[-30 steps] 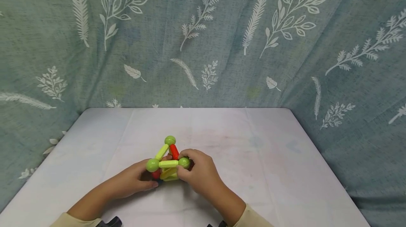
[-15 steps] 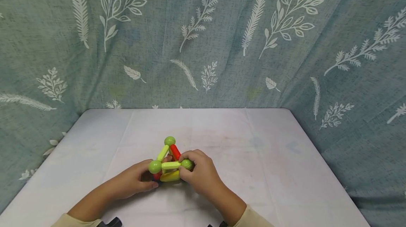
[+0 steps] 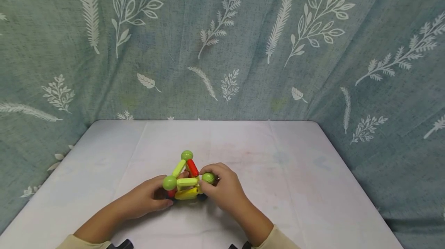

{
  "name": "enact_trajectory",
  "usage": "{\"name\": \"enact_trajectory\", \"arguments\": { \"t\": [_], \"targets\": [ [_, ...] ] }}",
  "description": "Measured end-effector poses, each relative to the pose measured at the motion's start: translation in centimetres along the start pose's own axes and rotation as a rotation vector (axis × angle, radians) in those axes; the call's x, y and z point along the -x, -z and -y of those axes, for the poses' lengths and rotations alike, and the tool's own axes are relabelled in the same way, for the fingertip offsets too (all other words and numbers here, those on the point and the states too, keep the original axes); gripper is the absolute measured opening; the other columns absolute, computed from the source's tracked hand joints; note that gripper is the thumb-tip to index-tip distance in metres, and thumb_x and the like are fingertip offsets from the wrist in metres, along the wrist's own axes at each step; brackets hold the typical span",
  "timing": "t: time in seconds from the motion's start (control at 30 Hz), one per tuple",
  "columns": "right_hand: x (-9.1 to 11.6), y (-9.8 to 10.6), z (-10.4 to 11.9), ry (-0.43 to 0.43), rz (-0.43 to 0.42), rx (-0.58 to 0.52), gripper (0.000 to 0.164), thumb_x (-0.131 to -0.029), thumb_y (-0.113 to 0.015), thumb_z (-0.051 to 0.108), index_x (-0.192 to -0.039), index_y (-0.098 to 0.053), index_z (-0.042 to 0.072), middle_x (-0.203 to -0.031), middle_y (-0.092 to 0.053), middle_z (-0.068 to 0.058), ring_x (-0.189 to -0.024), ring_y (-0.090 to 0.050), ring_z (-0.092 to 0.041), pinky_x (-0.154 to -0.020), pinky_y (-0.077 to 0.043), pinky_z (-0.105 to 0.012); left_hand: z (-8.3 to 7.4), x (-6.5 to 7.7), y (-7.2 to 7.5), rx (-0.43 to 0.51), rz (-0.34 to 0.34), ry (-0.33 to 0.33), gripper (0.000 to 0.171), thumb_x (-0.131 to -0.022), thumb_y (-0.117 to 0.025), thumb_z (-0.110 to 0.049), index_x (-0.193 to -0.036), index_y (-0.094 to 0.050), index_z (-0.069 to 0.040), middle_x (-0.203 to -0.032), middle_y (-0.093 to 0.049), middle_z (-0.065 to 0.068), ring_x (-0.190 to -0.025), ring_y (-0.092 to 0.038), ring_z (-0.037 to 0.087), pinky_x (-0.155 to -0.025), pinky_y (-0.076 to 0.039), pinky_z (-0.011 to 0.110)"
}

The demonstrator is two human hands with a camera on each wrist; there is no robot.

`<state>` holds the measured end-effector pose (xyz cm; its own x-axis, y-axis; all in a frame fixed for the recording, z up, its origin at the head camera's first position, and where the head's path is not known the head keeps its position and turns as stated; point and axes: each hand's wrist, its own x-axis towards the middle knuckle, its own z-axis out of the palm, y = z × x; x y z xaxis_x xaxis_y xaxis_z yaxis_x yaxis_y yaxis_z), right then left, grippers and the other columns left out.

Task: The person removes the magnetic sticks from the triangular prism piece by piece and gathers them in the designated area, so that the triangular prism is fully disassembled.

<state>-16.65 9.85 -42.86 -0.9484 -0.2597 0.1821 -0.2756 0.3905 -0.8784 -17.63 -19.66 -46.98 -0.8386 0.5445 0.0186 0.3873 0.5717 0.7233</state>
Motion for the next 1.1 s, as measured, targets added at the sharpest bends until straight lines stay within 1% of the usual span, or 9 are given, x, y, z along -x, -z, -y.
{"name": "enact_trajectory", "arguments": {
  "t": [0.13,0.2,0.27,0.37,0.5,0.7,0.83,0.97,1.1],
  "targets": [
    [-0.3,0.3,-0.7,-0.008,0.006,0.007,0.019,-0.092,-0.077,0.013,-0.110,-0.074,0.017,-0.113,-0.066,0.003,-0.089,-0.061,-0.016,-0.074,-0.056,-0.024,0.1,0.1,0.1,0.006,-0.001,0.005,0.032,-0.090,-0.084,-0.034,-0.115,-0.064,-0.033,-0.103,-0.062,-0.012,-0.091,-0.060,0.006,-0.080,-0.053,0.026],
    [-0.5,0.5,-1.2,-0.011,0.013,0.028,0.020,-0.093,-0.078,0.014,-0.112,-0.074,0.015,-0.113,-0.066,0.001,-0.089,-0.061,-0.016,-0.075,-0.056,-0.024,0.1,0.1,0.2,0.008,-0.001,0.005,0.032,-0.090,-0.084,-0.033,-0.114,-0.064,-0.033,-0.102,-0.062,-0.011,-0.090,-0.060,0.007,-0.079,-0.054,0.026],
    [-0.9,0.9,-1.8,-0.016,0.021,0.056,0.020,-0.093,-0.078,0.014,-0.112,-0.074,0.016,-0.113,-0.067,0.001,-0.090,-0.061,-0.016,-0.076,-0.056,-0.025,0.1,0.1,0.2,0.011,-0.002,0.008,0.031,-0.090,-0.084,-0.032,-0.114,-0.064,-0.032,-0.102,-0.062,-0.011,-0.090,-0.060,0.007,-0.079,-0.054,0.026],
    [-1.4,1.5,-2.7,-0.035,0.046,0.100,0.021,-0.093,-0.079,0.017,-0.114,-0.074,0.017,-0.112,-0.066,0.000,-0.089,-0.061,-0.016,-0.075,-0.055,-0.026,0.1,0.1,0.2,0.014,-0.001,0.013,0.030,-0.090,-0.084,-0.033,-0.113,-0.064,-0.032,-0.101,-0.061,-0.010,-0.089,-0.060,0.008,-0.077,-0.053,0.026],
    [-2.3,2.4,-3.8,-0.083,0.065,0.132,0.024,-0.094,-0.080,0.021,-0.116,-0.074,0.017,-0.109,-0.066,0.000,-0.088,-0.062,-0.016,-0.071,-0.054,-0.028,0.1,0.1,0.2,0.016,-0.004,0.015,0.030,-0.090,-0.084,-0.033,-0.112,-0.064,-0.031,-0.100,-0.061,-0.010,-0.088,-0.059,0.008,-0.076,-0.053,0.026],
    [-3.7,3.6,-5.0,-0.166,0.018,0.167,0.027,-0.094,-0.079,0.022,-0.121,-0.074,0.020,-0.105,-0.067,0.002,-0.087,-0.060,-0.017,-0.072,-0.052,-0.032,0.2,0.1,0.2,0.025,-0.006,0.017,0.030,-0.089,-0.084,-0.033,-0.112,-0.064,-0.032,-0.100,-0.061,-0.009,-0.088,-0.059,0.008,-0.076,-0.053,0.026],
    [-4.6,4.4,-6.4,-0.206,-0.030,0.179,0.033,-0.095,-0.079,0.024,-0.128,-0.072,0.022,-0.111,-0.069,0.002,-0.091,-0.061,-0.017,-0.074,-0.053,-0.032,0.1,0.2,0.2,0.027,-0.007,0.030,0.032,-0.089,-0.085,-0.033,-0.114,-0.064,-0.033,-0.100,-0.062,-0.009,-0.087,-0.059,0.009,-0.076,-0.053,0.026],
    [-5.3,5.2,-7.8,-0.238,-0.068,0.141,0.036,-0.095,-0.080,0.023,-0.129,-0.068,0.017,-0.117,-0.070,-0.001,-0.094,-0.063,-0.018,-0.075,-0.055,-0.030,0.0,0.2,0.2,0.034,-0.002,0.038,0.033,-0.089,-0.085,-0.034,-0.115,-0.064,-0.033,-0.101,-0.062,-0.009,-0.088,-0.059,0.010,-0.076,-0.053,0.026],
    [-5.9,5.9,-8.4,-0.279,-0.077,0.069,0.037,-0.095,-0.080,0.021,-0.126,-0.062,0.012,-0.122,-0.071,-0.006,-0.098,-0.066,-0.019,-0.074,-0.057,-0.030,0.0,0.2,0.3,0.037,0.002,0.039,0.033,-0.089,-0.085,-0.034,-0.115,-0.064,-0.034,-0.102,-0.062,-0.009,-0.088,-0.059,0.010,-0.076,-0.053,0.026]
  ]
}}
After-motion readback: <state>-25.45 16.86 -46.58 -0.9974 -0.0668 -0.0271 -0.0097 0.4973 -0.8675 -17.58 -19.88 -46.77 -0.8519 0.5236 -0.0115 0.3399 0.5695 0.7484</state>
